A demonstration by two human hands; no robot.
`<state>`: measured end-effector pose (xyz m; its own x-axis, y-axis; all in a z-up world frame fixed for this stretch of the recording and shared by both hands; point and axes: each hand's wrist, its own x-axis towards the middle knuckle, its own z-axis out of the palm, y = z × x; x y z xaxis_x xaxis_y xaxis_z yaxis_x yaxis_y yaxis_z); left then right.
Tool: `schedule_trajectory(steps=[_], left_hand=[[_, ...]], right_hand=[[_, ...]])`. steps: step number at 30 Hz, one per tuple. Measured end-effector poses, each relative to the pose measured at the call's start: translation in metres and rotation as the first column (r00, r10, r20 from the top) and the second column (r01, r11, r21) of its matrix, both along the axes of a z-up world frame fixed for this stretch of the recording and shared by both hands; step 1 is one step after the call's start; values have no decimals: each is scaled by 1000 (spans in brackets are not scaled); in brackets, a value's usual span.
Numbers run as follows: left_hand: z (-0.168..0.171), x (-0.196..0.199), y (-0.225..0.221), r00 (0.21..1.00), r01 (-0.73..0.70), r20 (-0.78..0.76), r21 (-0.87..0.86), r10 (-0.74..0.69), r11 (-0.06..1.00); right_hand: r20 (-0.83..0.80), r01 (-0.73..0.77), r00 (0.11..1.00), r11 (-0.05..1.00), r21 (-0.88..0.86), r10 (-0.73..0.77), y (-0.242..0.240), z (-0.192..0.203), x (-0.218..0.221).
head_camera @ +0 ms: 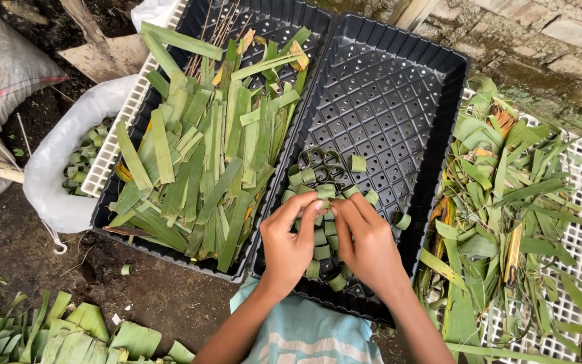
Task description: Weaving long green leaves into small circular rings and placing them into a black plastic tray.
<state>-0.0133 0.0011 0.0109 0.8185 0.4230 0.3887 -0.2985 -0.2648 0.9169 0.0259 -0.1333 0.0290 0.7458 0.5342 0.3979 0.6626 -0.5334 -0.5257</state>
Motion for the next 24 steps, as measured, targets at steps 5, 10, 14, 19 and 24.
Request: schedule_trajectory(steps=[5,10,14,19,24], left_hand=[[7,-4,-1,1000,-14,7,39,14,999],[8,-1,2,999,-25,49,116,20,993],[3,1,22,991,116,-55,-46,-118,992],[-28,4,31,955,238,-86,-342,-283,909],[-33,5,35,917,248,-153,-507,-369,825]], right_hand=[[103,31,994,996,-87,-22,6,1,-7],[194,106,978,984,-143,-78,11,-3,-9],[11,47,999,999,-11,-47,12,1,-3],[-123,18,992,995,96,-6,11,0,-2],[-169,19,985,983,184,13,12,-3,-3]])
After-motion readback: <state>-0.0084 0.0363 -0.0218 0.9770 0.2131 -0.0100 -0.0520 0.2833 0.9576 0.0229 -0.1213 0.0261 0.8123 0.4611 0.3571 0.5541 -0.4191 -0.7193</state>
